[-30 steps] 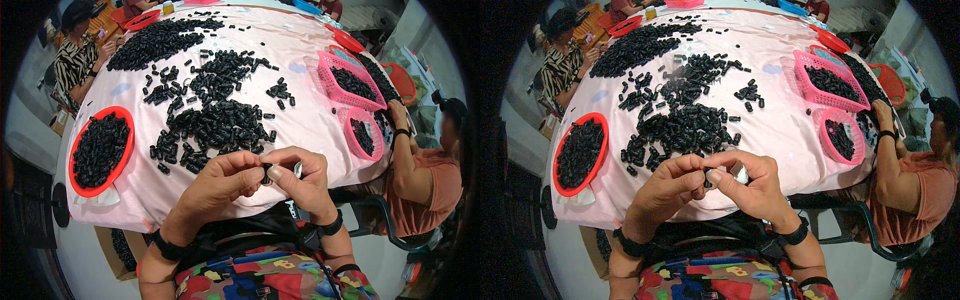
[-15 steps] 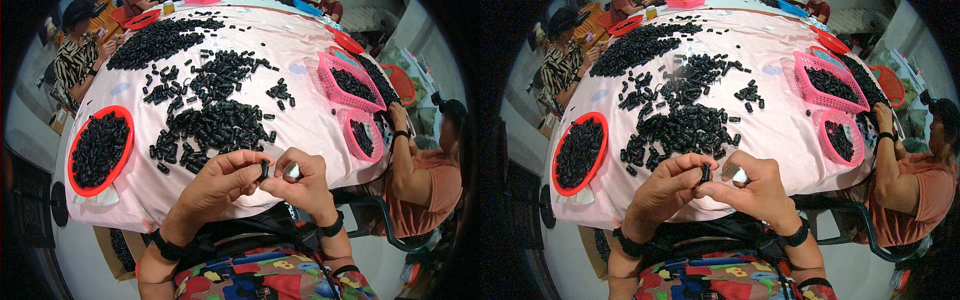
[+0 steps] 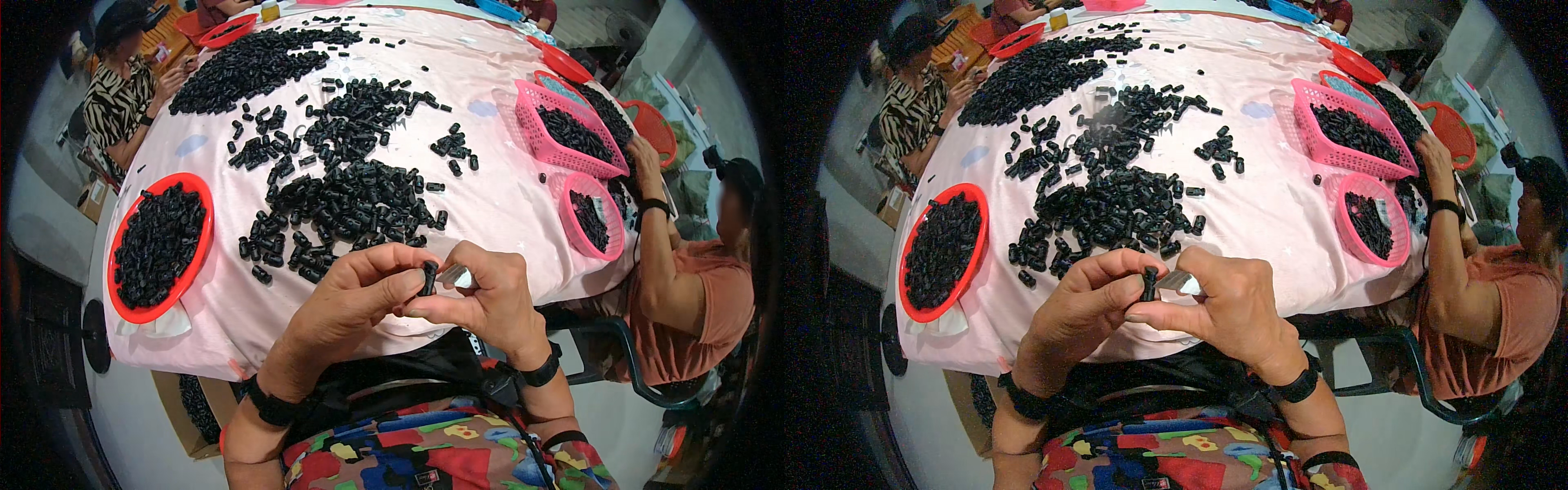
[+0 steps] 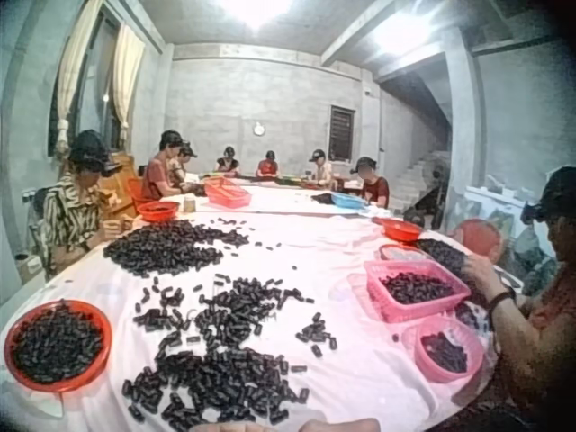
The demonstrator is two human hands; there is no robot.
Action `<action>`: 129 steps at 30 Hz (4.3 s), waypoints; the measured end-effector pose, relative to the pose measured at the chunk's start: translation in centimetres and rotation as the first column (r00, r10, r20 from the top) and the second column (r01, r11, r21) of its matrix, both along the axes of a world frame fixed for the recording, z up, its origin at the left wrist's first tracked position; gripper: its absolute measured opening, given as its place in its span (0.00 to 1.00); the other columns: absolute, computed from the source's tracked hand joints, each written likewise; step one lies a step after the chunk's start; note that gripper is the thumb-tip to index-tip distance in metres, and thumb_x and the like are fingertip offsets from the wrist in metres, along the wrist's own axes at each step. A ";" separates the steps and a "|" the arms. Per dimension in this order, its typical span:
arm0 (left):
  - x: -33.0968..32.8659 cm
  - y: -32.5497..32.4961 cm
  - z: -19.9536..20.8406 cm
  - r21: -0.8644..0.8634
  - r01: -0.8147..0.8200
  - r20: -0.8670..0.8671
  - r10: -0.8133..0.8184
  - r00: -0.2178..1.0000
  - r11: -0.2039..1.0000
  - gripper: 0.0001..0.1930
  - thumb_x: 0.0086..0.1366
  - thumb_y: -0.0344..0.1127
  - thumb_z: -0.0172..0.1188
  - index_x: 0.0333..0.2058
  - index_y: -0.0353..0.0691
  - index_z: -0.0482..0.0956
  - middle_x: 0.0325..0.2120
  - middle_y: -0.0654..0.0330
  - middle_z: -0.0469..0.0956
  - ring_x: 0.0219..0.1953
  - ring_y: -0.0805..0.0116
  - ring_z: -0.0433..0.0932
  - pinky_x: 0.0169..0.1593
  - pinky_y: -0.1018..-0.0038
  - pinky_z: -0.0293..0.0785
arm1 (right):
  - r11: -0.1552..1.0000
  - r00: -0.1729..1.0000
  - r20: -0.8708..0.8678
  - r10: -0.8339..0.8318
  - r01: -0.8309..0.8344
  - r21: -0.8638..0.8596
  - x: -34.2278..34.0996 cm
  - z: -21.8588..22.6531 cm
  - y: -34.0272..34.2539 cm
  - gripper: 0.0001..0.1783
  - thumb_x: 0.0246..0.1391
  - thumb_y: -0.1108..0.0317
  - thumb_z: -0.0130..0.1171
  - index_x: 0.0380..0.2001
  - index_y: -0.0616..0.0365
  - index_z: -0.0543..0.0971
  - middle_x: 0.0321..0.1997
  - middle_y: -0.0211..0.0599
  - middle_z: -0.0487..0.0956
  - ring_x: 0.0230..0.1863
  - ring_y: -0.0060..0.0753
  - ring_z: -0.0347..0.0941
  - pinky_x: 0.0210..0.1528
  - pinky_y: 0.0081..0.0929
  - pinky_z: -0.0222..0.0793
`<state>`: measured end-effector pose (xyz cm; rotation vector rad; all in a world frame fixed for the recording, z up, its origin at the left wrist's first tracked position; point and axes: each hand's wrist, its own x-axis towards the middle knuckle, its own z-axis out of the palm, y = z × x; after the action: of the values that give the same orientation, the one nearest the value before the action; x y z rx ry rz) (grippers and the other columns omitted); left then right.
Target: Inspecting and sorting small black plastic components at a workshop table.
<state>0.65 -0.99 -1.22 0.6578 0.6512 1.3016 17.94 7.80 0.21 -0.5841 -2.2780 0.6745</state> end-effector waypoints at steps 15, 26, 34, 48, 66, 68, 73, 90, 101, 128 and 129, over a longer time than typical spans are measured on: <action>0.1 0.0 0.4 -0.017 -0.050 -0.125 0.047 0.991 0.999 0.11 0.62 0.29 0.57 0.44 0.34 0.75 0.40 0.59 0.77 0.41 0.75 0.76 0.48 0.80 0.73 | 0.988 0.996 0.075 -0.047 0.035 0.152 0.1 0.1 0.0 0.27 0.36 0.44 0.69 0.15 0.56 0.70 0.10 0.35 0.67 0.11 0.36 0.67 0.13 0.29 0.58; 0.1 0.0 0.3 -0.021 -0.047 -0.121 0.044 0.992 0.999 0.11 0.62 0.28 0.57 0.43 0.34 0.75 0.40 0.59 0.77 0.41 0.75 0.76 0.47 0.80 0.73 | 0.983 0.996 0.076 -0.038 0.024 0.183 0.1 -0.1 0.1 0.27 0.37 0.44 0.68 0.15 0.55 0.70 0.11 0.35 0.69 0.11 0.36 0.68 0.13 0.29 0.58; 0.1 -0.1 0.5 -0.016 -0.054 -0.127 0.052 0.990 0.998 0.10 0.62 0.28 0.56 0.43 0.35 0.75 0.40 0.59 0.77 0.42 0.74 0.75 0.48 0.79 0.73 | 0.984 0.995 0.089 -0.043 0.027 0.174 0.2 0.1 0.0 0.27 0.38 0.42 0.67 0.16 0.55 0.70 0.12 0.35 0.70 0.12 0.36 0.69 0.13 0.29 0.59; -0.5 -0.1 1.3 -0.035 0.020 -0.117 -0.024 0.993 0.999 0.14 0.63 0.34 0.56 0.47 0.37 0.72 0.33 0.66 0.75 0.35 0.82 0.73 0.40 0.83 0.70 | 0.997 0.990 -0.124 0.067 -0.071 -0.030 0.2 1.6 -0.6 0.20 0.39 0.66 0.69 0.37 0.62 0.76 0.30 0.41 0.80 0.21 0.31 0.77 0.21 0.23 0.69; -0.1 0.2 0.3 0.084 -0.090 -0.080 0.097 0.992 0.992 0.12 0.63 0.33 0.57 0.44 0.36 0.75 0.31 0.68 0.75 0.30 0.85 0.68 0.36 0.88 0.66 | 0.984 0.985 -0.150 0.081 -0.103 -0.145 0.1 1.1 -0.8 0.12 0.43 0.70 0.68 0.30 0.62 0.77 0.26 0.36 0.80 0.24 0.23 0.77 0.25 0.17 0.70; -0.1 0.3 0.1 0.081 -0.085 -0.080 0.091 0.993 0.993 0.12 0.64 0.33 0.57 0.44 0.35 0.74 0.33 0.64 0.76 0.32 0.82 0.71 0.37 0.86 0.69 | 0.984 0.985 -0.145 0.089 -0.109 -0.138 0.0 1.0 -0.8 0.12 0.43 0.69 0.68 0.30 0.61 0.77 0.26 0.36 0.80 0.24 0.22 0.77 0.25 0.17 0.71; -0.3 0.3 -0.2 0.086 -0.049 -0.093 0.057 0.994 0.995 0.13 0.65 0.34 0.56 0.45 0.35 0.73 0.36 0.60 0.77 0.36 0.78 0.75 0.39 0.83 0.73 | 0.995 0.977 -0.212 0.021 -0.042 -0.094 -0.2 1.2 -1.1 0.16 0.40 0.71 0.69 0.35 0.61 0.78 0.29 0.38 0.81 0.24 0.24 0.78 0.25 0.17 0.72; 0.0 0.2 -0.2 0.044 -0.063 0.020 0.062 0.998 0.997 0.15 0.65 0.31 0.53 0.49 0.32 0.72 0.37 0.59 0.78 0.37 0.75 0.77 0.45 0.81 0.73 | 0.969 0.980 -0.176 0.094 -0.049 0.243 -0.5 0.7 -0.9 0.12 0.39 0.69 0.70 0.29 0.57 0.79 0.17 0.31 0.76 0.16 0.28 0.73 0.18 0.22 0.66; 0.2 0.3 0.2 0.054 -0.043 -0.038 0.045 0.998 0.998 0.16 0.66 0.32 0.53 0.51 0.32 0.71 0.40 0.59 0.77 0.39 0.76 0.77 0.44 0.81 0.74 | 0.993 0.999 -0.041 0.019 -0.023 -0.114 -0.4 -0.1 -0.5 0.21 0.37 0.54 0.73 0.26 0.59 0.76 0.19 0.34 0.77 0.18 0.31 0.75 0.18 0.23 0.67; 0.2 0.3 -0.1 0.066 -0.061 -0.166 0.071 0.984 0.996 0.15 0.65 0.31 0.53 0.49 0.30 0.73 0.39 0.61 0.78 0.38 0.79 0.76 0.44 0.83 0.72 | 0.996 0.994 0.091 -0.063 0.056 0.076 -0.5 -0.6 -0.3 0.26 0.39 0.43 0.67 0.24 0.57 0.76 0.13 0.34 0.71 0.14 0.34 0.72 0.14 0.27 0.61; 0.1 0.3 -0.2 0.069 -0.065 -0.177 0.076 0.981 0.995 0.15 0.66 0.31 0.52 0.49 0.31 0.73 0.39 0.61 0.78 0.38 0.79 0.76 0.44 0.83 0.72 | 0.995 0.993 0.099 -0.060 0.052 0.083 -0.6 -0.6 -0.3 0.26 0.39 0.43 0.66 0.24 0.56 0.76 0.13 0.34 0.72 0.14 0.34 0.72 0.14 0.27 0.61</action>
<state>0.80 -0.70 -1.38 0.8172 0.7888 1.3425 17.37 7.54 -0.43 -0.6545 -2.3614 0.5345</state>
